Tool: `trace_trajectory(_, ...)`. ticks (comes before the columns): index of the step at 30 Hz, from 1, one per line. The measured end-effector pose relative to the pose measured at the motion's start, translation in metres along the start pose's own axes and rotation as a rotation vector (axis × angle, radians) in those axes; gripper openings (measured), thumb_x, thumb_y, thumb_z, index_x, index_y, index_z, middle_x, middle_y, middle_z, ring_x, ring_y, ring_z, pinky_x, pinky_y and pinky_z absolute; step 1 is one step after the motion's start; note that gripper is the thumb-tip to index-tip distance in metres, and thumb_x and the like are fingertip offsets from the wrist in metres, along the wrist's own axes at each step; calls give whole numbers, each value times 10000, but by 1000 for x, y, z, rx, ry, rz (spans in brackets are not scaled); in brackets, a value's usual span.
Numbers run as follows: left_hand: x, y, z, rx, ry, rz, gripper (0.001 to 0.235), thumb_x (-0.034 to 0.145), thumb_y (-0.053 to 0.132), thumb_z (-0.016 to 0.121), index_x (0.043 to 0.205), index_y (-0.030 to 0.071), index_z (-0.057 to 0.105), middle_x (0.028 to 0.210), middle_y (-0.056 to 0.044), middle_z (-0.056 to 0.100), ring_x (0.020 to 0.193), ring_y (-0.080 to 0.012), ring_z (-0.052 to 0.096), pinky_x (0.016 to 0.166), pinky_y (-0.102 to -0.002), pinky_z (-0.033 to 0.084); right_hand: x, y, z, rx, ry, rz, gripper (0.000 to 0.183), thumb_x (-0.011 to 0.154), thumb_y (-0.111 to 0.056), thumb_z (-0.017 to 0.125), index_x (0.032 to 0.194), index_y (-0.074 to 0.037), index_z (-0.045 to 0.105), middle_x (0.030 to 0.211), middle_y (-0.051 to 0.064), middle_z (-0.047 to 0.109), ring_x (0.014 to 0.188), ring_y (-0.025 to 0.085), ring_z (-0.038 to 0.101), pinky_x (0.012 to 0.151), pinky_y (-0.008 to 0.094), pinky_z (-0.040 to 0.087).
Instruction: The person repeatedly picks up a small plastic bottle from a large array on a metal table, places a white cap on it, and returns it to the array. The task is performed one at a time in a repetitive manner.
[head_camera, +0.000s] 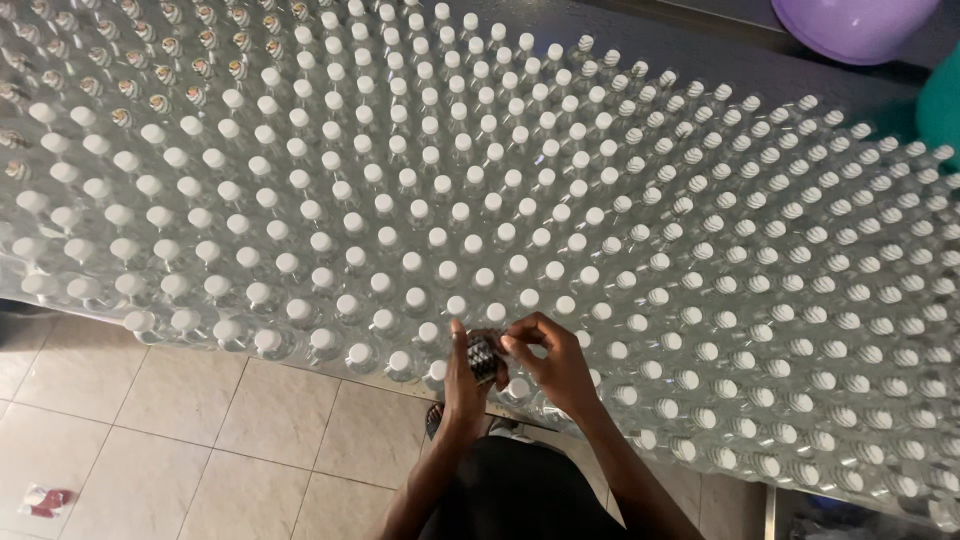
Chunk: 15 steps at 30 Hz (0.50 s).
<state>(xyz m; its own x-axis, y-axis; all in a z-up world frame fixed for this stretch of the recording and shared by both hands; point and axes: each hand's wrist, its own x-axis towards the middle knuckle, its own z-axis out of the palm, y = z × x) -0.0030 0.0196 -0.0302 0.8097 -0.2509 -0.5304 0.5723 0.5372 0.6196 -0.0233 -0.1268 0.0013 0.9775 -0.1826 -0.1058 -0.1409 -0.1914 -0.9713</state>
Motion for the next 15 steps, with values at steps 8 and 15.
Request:
trace_trajectory(8,8,-19,-44,126,-126,132,357,977,348,665,931,-6,669,613,-73,433,447,-136,356,384,-269,286,-11,-26,5,-96,-142,26,153,907,-125,765,1055,-88,776,978,84,791,926,198,768,874,349,586)
trace_trajectory(15,-6,-24,-72,74,-288,50,267,892,239,753,922,34,585,566,1,375,467,-78,276,433,-254,183,-23,-25,28,8,-95,293,272,707,-124,940,948,-85,820,830,21,807,812,69,744,797,202,587)
